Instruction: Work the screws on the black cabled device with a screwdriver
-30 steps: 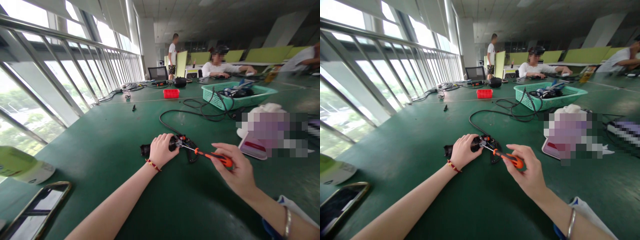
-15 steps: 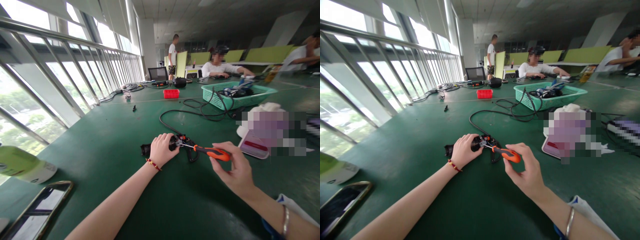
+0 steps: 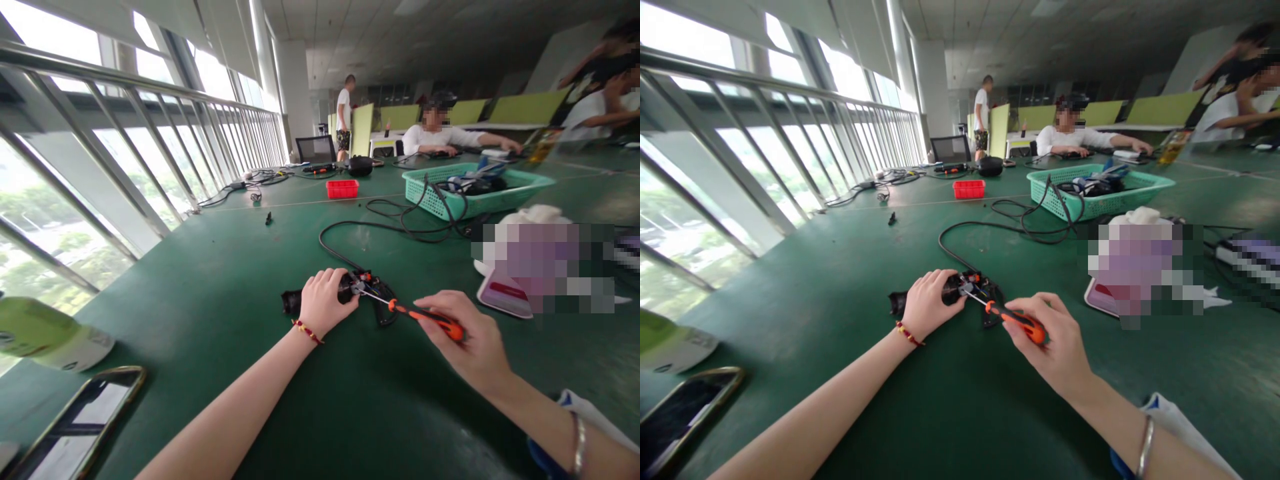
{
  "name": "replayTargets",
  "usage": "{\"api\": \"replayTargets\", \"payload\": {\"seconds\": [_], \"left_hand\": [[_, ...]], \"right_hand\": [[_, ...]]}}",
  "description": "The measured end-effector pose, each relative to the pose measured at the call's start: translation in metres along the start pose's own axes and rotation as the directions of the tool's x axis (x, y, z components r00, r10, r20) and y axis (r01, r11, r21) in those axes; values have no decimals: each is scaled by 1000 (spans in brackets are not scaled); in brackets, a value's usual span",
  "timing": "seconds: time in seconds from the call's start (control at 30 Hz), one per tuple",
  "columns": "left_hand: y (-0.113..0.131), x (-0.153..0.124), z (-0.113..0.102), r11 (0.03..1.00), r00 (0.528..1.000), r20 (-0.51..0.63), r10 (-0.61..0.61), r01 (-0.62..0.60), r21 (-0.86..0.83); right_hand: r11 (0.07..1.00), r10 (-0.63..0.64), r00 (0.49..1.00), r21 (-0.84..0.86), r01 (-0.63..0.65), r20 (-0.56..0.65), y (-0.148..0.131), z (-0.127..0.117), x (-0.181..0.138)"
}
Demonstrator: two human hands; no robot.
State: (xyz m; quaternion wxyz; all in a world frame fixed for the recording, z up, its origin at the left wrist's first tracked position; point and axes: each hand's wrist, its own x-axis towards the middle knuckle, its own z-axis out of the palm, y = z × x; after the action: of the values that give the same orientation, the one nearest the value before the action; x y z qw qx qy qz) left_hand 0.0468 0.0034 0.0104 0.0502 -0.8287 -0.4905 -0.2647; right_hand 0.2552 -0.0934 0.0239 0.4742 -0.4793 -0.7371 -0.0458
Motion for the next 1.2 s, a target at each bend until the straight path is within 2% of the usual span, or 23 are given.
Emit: {"api": "replayTargets", "payload": {"seconds": [0.1,0.2,0.37,0.53,0.7,0.87,1.03,1.13,1.2], "left_hand": [[-1,0,0,1000,1000,2,-2,2,0],[-1,0,0,1000,1000,3,4,-4,-3],[-1,-1,-1,1000,1000,5,-4,4,-12],[0,0,-1,1000,1000,8,-2,2,-7],[-1,0,0,1000,1000,6,-3,3,-5],[-1,-1,0,1000,1000,9,1,-1,-4],[-1,0,-1,1000,1000,14,1,-1,-4],[-1,0,-1,1000,1000,13,0,0,0],[-1,0,-1,1000,1000,13,1,-1,2]], "right_hand": [[1000,20,999,19,-19,-49,2,1,-2],[998,-17,991,65,26,-133,2,1,-2],[1000,0,1000,11,0,12,-1,0,0],[998,-2,994,67,9,-107,0,1,-1],[1000,-10,1000,19,10,2,-1,1,-1],[998,8,993,62,-1,-120,0,1,-2],[1000,28,1000,14,-28,11,-1,0,1],[998,53,996,35,-50,-76,-1,2,1],[998,29,990,57,-22,-135,0,2,0]]}}
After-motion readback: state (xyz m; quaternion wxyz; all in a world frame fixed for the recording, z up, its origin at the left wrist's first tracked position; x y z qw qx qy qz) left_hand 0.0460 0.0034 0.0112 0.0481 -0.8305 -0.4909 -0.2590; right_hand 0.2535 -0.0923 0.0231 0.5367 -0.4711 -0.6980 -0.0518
